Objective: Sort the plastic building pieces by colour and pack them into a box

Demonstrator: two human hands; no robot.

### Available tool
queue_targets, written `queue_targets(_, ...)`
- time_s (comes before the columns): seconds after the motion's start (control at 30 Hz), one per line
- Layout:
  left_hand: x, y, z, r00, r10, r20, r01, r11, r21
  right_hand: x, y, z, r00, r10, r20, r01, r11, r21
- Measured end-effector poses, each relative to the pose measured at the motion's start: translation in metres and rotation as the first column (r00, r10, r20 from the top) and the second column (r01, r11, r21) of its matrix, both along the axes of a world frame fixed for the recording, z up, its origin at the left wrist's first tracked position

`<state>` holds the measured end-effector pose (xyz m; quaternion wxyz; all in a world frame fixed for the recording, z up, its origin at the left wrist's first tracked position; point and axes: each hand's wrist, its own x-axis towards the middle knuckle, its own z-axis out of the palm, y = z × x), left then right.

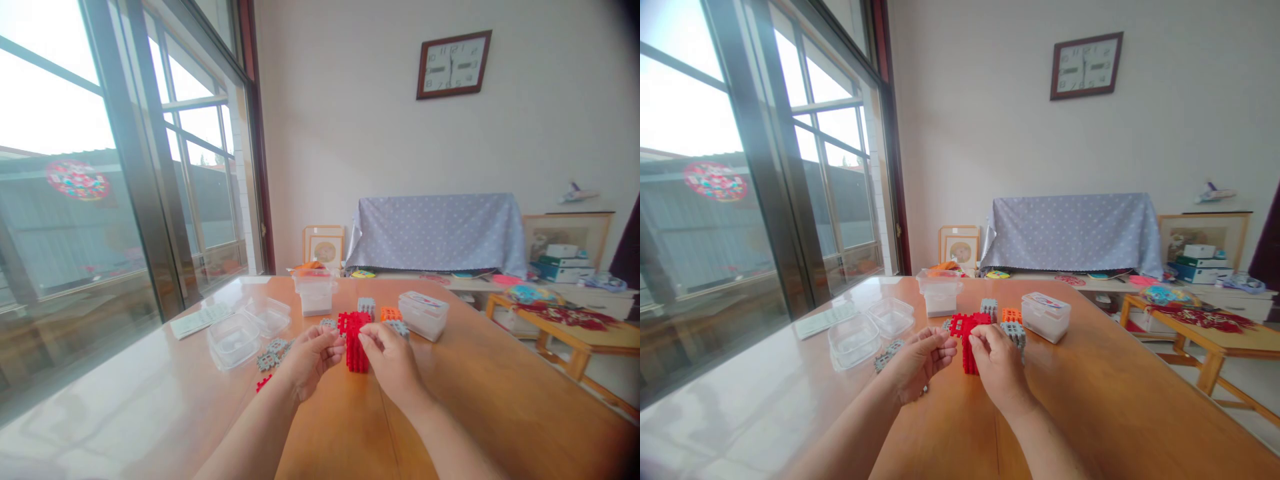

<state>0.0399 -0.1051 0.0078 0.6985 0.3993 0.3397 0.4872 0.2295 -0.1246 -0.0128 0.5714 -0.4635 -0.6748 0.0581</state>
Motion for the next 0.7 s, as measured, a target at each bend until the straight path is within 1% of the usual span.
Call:
queue_targets(0.1,-0.008,0.005,-0.008,0.993,0.087,-0.082,-0.080,0.993,0.082,0.013,0.006,0.001,0.998,-0.051,-0.039,0.051,0.999,-0.002)
queue_targets(0.2,-0.018,0.010,-0.015,0.969,0.181,-0.165,-0.153,0.974,0.168,0.022,0.011,0.000,0.995,-0.086,-0.042,0.086,0.996,-0.016)
queue_targets(0.33,-0.028,0.013,-0.017,0.934,0.282,-0.220,-0.235,0.948,0.215,0.025,0.015,-0.002,0.996,-0.090,-0.020,0.089,0.995,-0.044)
queue_targets(0.47,-0.031,0.013,-0.016,0.914,0.323,-0.244,-0.267,0.934,0.239,0.025,0.020,-0.006,0.996,-0.089,-0.005,0.089,0.995,-0.044)
queue_targets(0.7,-0.033,0.012,-0.014,0.900,0.352,-0.256,-0.296,0.927,0.231,0.027,0.025,-0.011,0.996,-0.093,-0.012,0.093,0.995,-0.035)
